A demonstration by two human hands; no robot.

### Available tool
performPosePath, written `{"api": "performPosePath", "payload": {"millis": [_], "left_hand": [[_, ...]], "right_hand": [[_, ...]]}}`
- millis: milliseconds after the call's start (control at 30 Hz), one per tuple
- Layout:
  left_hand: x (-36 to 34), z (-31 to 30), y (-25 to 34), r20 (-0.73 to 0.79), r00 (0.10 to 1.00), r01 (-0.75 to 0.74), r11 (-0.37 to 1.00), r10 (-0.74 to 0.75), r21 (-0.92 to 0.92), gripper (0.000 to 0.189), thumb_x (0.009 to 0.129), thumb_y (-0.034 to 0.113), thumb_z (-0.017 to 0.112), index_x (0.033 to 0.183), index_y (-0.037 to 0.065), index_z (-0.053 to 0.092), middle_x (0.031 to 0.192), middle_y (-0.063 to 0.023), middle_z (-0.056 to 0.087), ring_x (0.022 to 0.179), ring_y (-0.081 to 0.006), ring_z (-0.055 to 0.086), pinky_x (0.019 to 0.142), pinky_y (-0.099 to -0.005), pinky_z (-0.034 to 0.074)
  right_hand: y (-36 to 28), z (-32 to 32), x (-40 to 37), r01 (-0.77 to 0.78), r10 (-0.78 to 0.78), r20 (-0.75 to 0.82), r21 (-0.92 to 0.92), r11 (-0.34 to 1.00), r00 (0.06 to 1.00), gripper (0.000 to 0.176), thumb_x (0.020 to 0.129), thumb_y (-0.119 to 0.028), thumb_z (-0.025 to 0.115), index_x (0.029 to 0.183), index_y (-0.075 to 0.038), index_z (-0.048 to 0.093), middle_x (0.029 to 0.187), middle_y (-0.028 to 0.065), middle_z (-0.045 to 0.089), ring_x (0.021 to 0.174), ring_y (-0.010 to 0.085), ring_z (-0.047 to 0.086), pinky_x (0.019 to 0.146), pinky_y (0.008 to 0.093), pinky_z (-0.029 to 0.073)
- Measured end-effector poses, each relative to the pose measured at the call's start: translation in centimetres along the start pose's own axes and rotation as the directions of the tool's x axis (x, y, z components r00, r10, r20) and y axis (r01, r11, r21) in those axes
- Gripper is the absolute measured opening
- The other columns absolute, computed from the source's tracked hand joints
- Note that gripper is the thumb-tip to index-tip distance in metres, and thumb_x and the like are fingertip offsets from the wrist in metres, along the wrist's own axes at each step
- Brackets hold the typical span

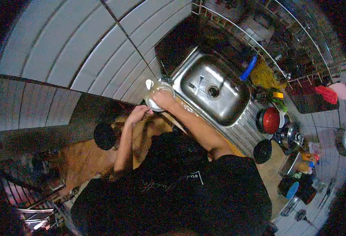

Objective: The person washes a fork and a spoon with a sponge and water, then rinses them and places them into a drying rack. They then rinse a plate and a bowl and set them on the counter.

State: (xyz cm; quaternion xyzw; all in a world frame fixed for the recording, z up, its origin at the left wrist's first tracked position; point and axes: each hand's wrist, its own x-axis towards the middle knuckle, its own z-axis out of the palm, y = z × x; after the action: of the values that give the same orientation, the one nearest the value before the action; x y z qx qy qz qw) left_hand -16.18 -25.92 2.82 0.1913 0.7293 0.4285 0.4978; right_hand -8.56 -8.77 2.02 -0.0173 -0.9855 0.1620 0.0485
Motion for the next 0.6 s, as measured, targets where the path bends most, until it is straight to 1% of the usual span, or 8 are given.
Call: {"api": "performPosePath", "payload": {"millis": [67, 133, 167, 233, 367, 433, 533, 600], "left_hand": [[-0.1, 0.0, 0.2, 0.004, 1.0, 0.02, 0.999, -0.021, 0.024, 0.029, 0.089, 0.027, 0.051, 0.084, 0.0, 0.062, 0.082, -0.0042, 0.066, 0.055, -0.0066, 0.046, 0.051, -0.0221, 0.038], [0.0, 0.0, 0.0, 0.014, 0.998, -0.059, 0.998, 0.059, -0.001, 0.029, 0.089, 0.027, 0.05, 0.085, 0.001, 0.062, 0.082, -0.0033, 0.066, 0.057, -0.0061, 0.047, 0.053, -0.022, 0.038], [0.1, -0.1, -0.2, 0.014, 0.998, -0.059, 0.998, 0.059, -0.003, 0.029, 0.089, 0.027, 0.05, 0.085, 0.001, 0.062, 0.082, -0.0033, 0.066, 0.057, -0.0061, 0.047, 0.053, -0.022, 0.038], [-0.8, -0.1, 1.4, 0.01, 1.0, 0.019, 0.997, -0.019, 0.072, 0.029, 0.088, 0.027, 0.051, 0.084, 0.001, 0.062, 0.082, -0.0025, 0.066, 0.058, -0.0057, 0.048, 0.052, -0.0216, 0.038], [0.9, -0.2, -1.6, 0.013, 0.997, -0.076, 0.997, 0.076, -0.011, 0.029, 0.087, 0.028, 0.052, 0.083, 0.0, 0.063, 0.081, -0.0021, 0.066, 0.058, -0.0061, 0.048, 0.053, -0.0219, 0.038], [0.5, -0.2, -1.1, 0.014, 0.995, -0.098, 0.994, 0.098, 0.046, 0.03, 0.087, 0.027, 0.053, 0.082, -0.001, 0.063, 0.08, -0.0034, 0.066, 0.063, -0.0074, 0.052, 0.058, -0.0227, 0.041], [0.2, 0.0, -0.8, 0.003, 0.988, -0.155, 0.988, 0.155, -0.02, 0.03, 0.088, 0.025, 0.052, 0.082, -0.002, 0.062, 0.08, -0.0056, 0.066, 0.07, -0.0095, 0.058, 0.066, -0.0234, 0.044], [-0.2, 0.0, 0.0, 0.018, 0.993, -0.115, 0.993, 0.114, 0.009, 0.03, 0.088, 0.024, 0.052, 0.082, -0.003, 0.062, 0.08, -0.0065, 0.066, 0.073, -0.0104, 0.059, 0.069, -0.0237, 0.044]], "right_hand": [[0.0, -0.2, 0.3, -0.051, 0.05, 0.066, 0.012, 0.999, 0.997, 0.017, 0.078, -0.012, 0.049, 0.086, -0.003, 0.061, 0.086, 0.0156, 0.063, 0.078, 0.0304, 0.064, 0.068, 0.0384, 0.052], [0.2, -0.1, 0.7, 0.054, -0.056, 0.09, 0.031, 0.998, 0.994, 0.018, 0.077, -0.015, 0.049, 0.076, -0.004, 0.062, 0.071, 0.0134, 0.063, 0.065, 0.0288, 0.065, 0.064, 0.0393, 0.052], [0.3, 0.0, 0.8, 0.054, -0.057, 0.091, 0.03, 0.998, 0.994, 0.018, 0.077, -0.015, 0.049, 0.076, -0.004, 0.062, 0.071, 0.0134, 0.063, 0.065, 0.0288, 0.065, 0.064, 0.0393, 0.052], [-0.3, -2.1, 1.1, -0.038, 0.035, 0.23, 0.008, 0.999, 0.973, 0.021, 0.075, -0.015, 0.05, 0.071, -0.001, 0.065, 0.079, 0.0229, 0.063, 0.075, 0.0349, 0.064, 0.069, 0.0439, 0.05], [-0.7, -3.1, 1.3, -0.11, 0.107, 0.246, 0.0, 0.994, 0.963, 0.02, 0.074, -0.016, 0.052, 0.071, -0.003, 0.067, 0.079, 0.0214, 0.064, 0.074, 0.033, 0.064, 0.07, 0.0437, 0.05], [-0.8, -3.4, 1.6, -0.027, 0.044, 0.32, -0.057, 0.998, 0.946, 0.019, 0.072, -0.017, 0.054, 0.073, -0.003, 0.067, 0.078, 0.0199, 0.064, 0.074, 0.0318, 0.065, 0.07, 0.0438, 0.05], [-0.8, -3.7, 1.5, -0.02, 0.042, 0.325, -0.071, 0.997, 0.945, 0.018, 0.071, -0.017, 0.056, 0.076, -0.004, 0.067, 0.076, 0.0186, 0.065, 0.073, 0.0313, 0.065, 0.068, 0.0424, 0.05], [-0.3, -2.6, 1.3, -0.006, 0.023, 0.283, -0.061, 0.998, 0.959, 0.019, 0.071, -0.019, 0.057, 0.077, -0.004, 0.067, 0.074, 0.0178, 0.065, 0.072, 0.0317, 0.065, 0.068, 0.0423, 0.05]]}}
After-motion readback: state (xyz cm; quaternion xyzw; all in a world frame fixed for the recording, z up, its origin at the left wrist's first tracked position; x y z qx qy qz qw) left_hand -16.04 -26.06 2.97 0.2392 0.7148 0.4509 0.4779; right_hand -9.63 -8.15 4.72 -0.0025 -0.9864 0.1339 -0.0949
